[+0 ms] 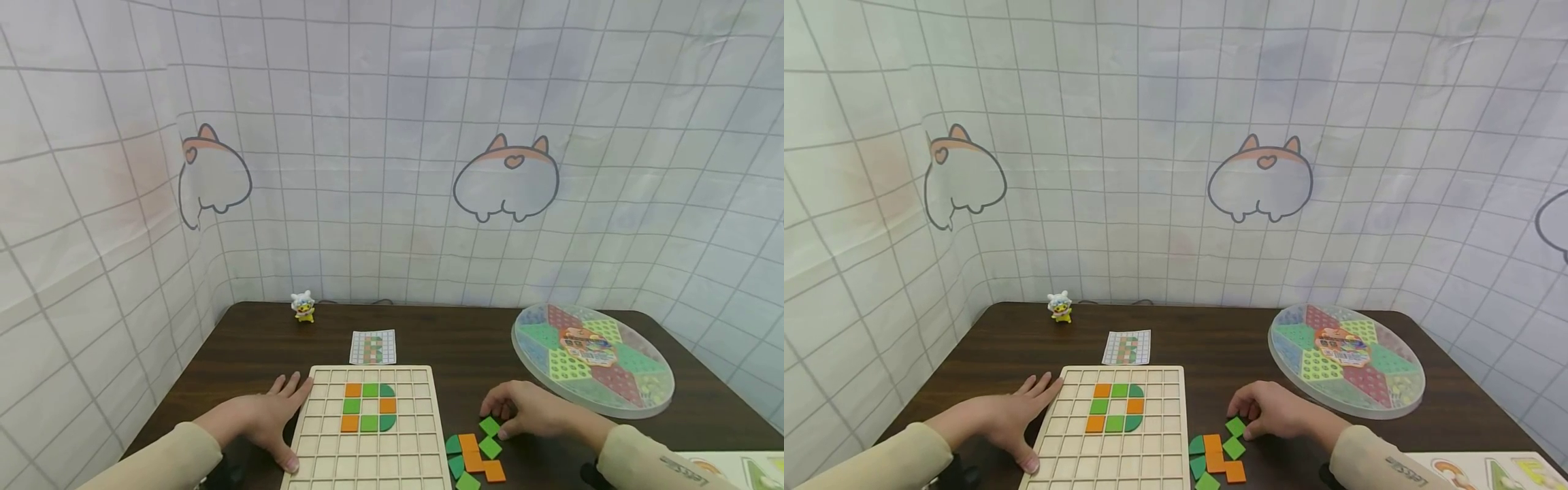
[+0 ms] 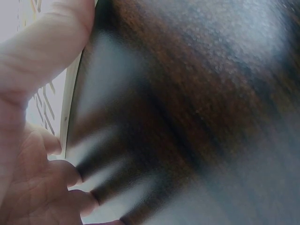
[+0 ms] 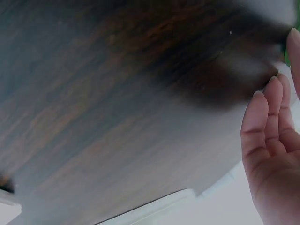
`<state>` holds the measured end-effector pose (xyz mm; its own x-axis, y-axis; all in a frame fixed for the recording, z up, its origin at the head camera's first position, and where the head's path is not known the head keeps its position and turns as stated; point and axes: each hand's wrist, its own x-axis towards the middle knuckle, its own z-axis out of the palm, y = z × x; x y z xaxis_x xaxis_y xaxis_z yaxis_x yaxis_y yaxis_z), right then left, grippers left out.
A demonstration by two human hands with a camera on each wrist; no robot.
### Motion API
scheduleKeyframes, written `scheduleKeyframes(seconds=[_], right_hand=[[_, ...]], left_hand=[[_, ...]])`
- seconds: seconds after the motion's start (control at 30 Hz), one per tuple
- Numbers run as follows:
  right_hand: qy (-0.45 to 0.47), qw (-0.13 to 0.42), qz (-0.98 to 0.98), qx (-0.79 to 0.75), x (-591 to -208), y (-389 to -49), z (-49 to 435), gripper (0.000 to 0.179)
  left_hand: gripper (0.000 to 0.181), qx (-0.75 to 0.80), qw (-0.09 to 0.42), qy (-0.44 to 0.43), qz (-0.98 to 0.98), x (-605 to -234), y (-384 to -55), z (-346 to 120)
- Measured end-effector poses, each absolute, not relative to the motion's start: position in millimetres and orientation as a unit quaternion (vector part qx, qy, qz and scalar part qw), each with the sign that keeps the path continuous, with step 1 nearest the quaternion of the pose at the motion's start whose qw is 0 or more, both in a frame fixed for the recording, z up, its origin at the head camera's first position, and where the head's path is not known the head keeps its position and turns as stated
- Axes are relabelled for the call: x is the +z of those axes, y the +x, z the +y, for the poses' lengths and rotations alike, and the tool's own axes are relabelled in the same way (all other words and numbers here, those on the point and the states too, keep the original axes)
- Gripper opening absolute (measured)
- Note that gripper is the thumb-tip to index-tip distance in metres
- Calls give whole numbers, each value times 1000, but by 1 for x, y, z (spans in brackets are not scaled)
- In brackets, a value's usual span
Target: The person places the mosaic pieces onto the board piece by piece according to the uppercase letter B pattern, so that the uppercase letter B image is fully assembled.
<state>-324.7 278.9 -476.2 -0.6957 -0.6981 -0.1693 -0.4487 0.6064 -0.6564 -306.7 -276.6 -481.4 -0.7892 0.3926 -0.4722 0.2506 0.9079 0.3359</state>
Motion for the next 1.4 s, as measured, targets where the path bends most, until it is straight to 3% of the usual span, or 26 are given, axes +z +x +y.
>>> scheduleKeyframes(seconds=[0.07,0.3,0.63,1.07,1.4], right_hand=[[-325,202,877,-290,-476,-325,277,30],[-309,152,895,-283,-396,-258,228,19],[-280,121,902,-307,-386,-253,182,19],[-314,138,881,-325,-382,-229,82,16],[-347,111,895,-258,-382,-219,39,17]], left_hand=[[153,129,276,171,937,-482,-307,-277],[153,131,274,172,937,-480,-306,-276],[153,129,268,177,938,-481,-307,-276],[154,129,268,179,938,-482,-306,-276],[154,128,266,173,940,-480,-305,-275]])
